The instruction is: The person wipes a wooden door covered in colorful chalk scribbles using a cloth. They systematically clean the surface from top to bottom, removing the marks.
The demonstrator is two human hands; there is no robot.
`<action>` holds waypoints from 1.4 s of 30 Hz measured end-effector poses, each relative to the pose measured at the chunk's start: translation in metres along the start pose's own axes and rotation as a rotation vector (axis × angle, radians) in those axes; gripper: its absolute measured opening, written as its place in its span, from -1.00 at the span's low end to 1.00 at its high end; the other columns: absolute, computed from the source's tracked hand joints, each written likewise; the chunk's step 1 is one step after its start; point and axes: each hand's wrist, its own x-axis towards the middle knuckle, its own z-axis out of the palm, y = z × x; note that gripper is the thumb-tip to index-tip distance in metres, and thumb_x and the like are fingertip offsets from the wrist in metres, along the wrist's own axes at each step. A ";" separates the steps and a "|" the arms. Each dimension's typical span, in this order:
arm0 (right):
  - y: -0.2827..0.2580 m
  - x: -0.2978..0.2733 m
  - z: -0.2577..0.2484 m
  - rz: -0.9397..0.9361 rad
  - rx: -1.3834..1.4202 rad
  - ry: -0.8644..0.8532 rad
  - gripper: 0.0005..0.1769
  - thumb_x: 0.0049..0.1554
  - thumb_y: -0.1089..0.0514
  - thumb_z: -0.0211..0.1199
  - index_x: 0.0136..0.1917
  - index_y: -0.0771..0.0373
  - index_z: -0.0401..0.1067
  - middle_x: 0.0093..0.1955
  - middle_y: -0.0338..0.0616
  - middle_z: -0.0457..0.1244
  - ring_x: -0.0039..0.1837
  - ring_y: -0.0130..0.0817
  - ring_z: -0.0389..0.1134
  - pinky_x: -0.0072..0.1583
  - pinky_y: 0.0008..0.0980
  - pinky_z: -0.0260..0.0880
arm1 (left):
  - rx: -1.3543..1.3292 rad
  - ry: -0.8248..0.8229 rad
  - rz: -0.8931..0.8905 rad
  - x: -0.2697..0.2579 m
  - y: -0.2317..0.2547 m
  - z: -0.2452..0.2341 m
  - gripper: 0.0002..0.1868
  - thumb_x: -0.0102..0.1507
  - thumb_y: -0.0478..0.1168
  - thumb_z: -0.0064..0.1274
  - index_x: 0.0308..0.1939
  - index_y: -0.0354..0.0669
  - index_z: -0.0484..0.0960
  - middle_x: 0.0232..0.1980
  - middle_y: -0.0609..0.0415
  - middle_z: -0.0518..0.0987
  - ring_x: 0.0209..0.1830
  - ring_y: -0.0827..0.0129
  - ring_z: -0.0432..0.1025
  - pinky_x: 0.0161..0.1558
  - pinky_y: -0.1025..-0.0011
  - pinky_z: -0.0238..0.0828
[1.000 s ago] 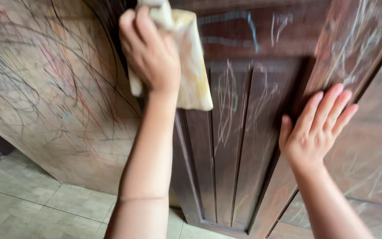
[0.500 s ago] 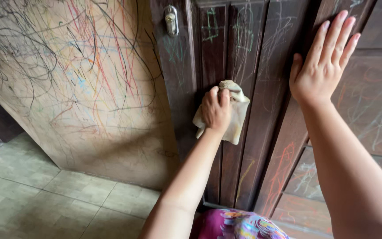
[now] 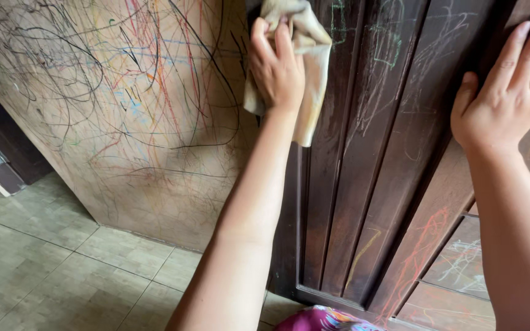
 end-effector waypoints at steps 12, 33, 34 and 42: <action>0.019 -0.026 0.025 -0.003 0.008 0.019 -0.16 0.27 0.34 0.11 0.68 0.44 -0.20 0.60 0.33 0.00 0.54 0.19 0.12 0.60 -0.18 0.22 | 0.034 -0.226 -0.197 -0.179 -0.001 -0.076 -0.73 0.32 -0.22 0.12 -0.01 -0.23 0.42 0.25 -0.20 0.37 0.14 -0.02 0.42 0.14 0.05 0.38; 0.018 -0.029 0.027 0.018 -0.001 0.000 -0.14 0.25 0.36 0.12 0.69 0.41 -0.22 0.61 0.28 -0.01 0.53 0.17 0.14 0.55 -0.20 0.22 | 0.068 -0.160 -0.188 -0.088 -0.016 -0.035 -0.59 0.35 -0.13 0.10 0.22 -0.22 0.45 0.36 -0.17 0.34 0.28 -0.03 0.38 0.28 0.08 0.30; 0.019 -0.029 0.028 0.019 0.001 0.000 -0.15 0.26 0.36 0.12 0.68 0.41 -0.21 0.61 0.29 0.00 0.52 0.17 0.15 0.55 -0.20 0.24 | 0.084 -0.174 -0.185 -0.111 -0.015 -0.039 -0.58 0.35 -0.10 0.09 0.20 -0.25 0.44 0.35 -0.16 0.32 0.28 -0.03 0.36 0.30 0.06 0.30; 0.027 -0.037 0.037 0.038 0.062 -0.019 -0.21 0.32 0.38 0.06 0.69 0.41 -0.25 0.61 0.29 -0.02 0.55 0.16 0.14 0.61 -0.25 0.25 | 0.119 -0.164 -0.286 -0.194 0.007 -0.092 -0.64 0.36 -0.16 -0.05 0.20 -0.22 0.47 0.36 -0.16 0.35 0.27 -0.06 0.31 0.24 0.01 0.23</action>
